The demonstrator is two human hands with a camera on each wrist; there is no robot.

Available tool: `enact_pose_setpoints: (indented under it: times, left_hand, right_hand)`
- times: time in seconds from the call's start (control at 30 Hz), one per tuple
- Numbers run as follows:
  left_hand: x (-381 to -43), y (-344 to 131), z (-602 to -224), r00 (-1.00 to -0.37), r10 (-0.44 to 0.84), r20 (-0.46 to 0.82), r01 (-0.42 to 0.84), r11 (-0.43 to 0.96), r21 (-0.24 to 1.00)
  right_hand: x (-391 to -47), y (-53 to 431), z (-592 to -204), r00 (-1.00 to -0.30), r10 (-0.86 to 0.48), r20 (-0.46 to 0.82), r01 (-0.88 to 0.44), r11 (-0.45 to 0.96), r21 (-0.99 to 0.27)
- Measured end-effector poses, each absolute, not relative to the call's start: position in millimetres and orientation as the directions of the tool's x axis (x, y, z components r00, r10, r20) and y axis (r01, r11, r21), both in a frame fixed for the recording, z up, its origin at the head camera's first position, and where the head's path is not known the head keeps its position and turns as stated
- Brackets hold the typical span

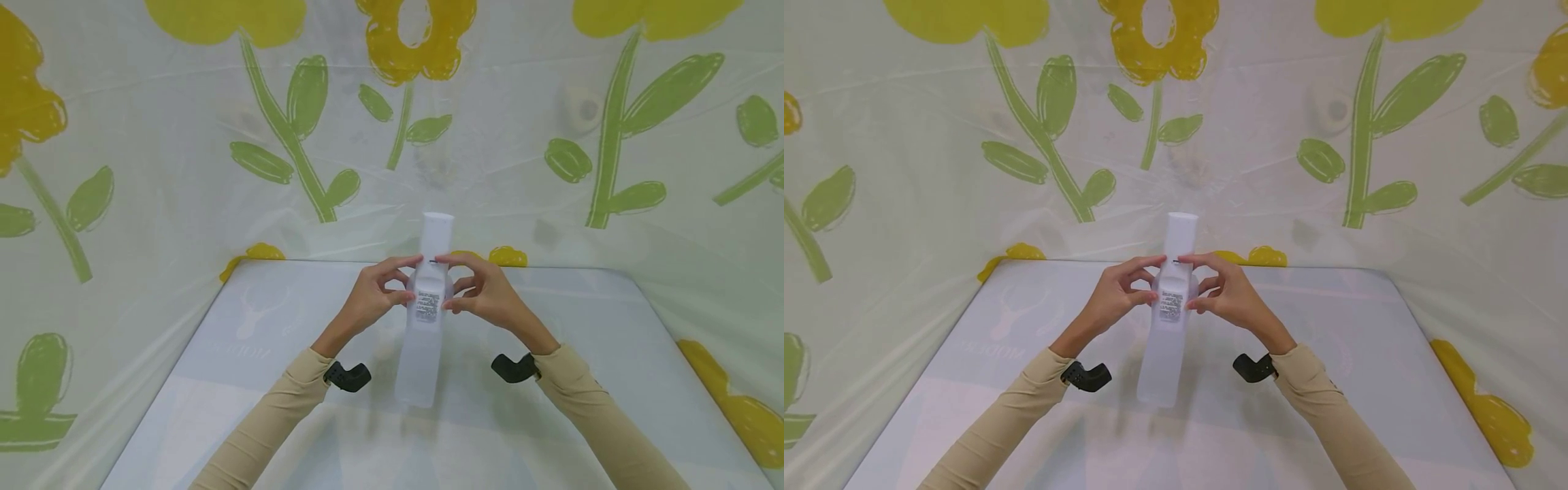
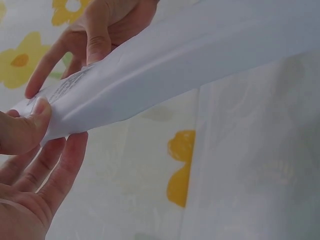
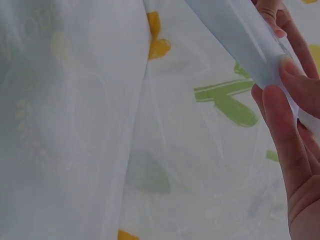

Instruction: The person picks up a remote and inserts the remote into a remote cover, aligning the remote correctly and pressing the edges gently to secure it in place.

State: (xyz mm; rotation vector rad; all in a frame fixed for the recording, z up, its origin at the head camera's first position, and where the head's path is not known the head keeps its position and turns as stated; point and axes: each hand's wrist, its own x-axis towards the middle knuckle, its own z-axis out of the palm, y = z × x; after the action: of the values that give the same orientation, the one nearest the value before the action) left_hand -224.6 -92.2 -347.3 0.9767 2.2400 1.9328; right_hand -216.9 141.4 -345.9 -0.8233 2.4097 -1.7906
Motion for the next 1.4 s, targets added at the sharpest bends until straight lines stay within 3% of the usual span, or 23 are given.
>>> enact_pose_setpoints:
  times: [0.77,1.0,1.4]
  left_hand:
    - [-223,-93,-346,-0.812,0.465,0.353,0.422,0.051,0.905]
    - [-223,-93,-347,-0.811,0.467,0.353,0.419,0.043,0.907]
    - [-224,-94,-351,-0.808,0.469,0.356,0.406,0.007,0.914]
  right_hand:
    - [-209,137,-332,-0.839,-0.449,0.308,-0.430,0.201,-0.880]
    - [-223,144,-353,-0.841,-0.443,0.311,-0.425,0.184,-0.887]
    - [-226,145,-356,-0.831,-0.453,0.323,-0.443,0.187,-0.877]
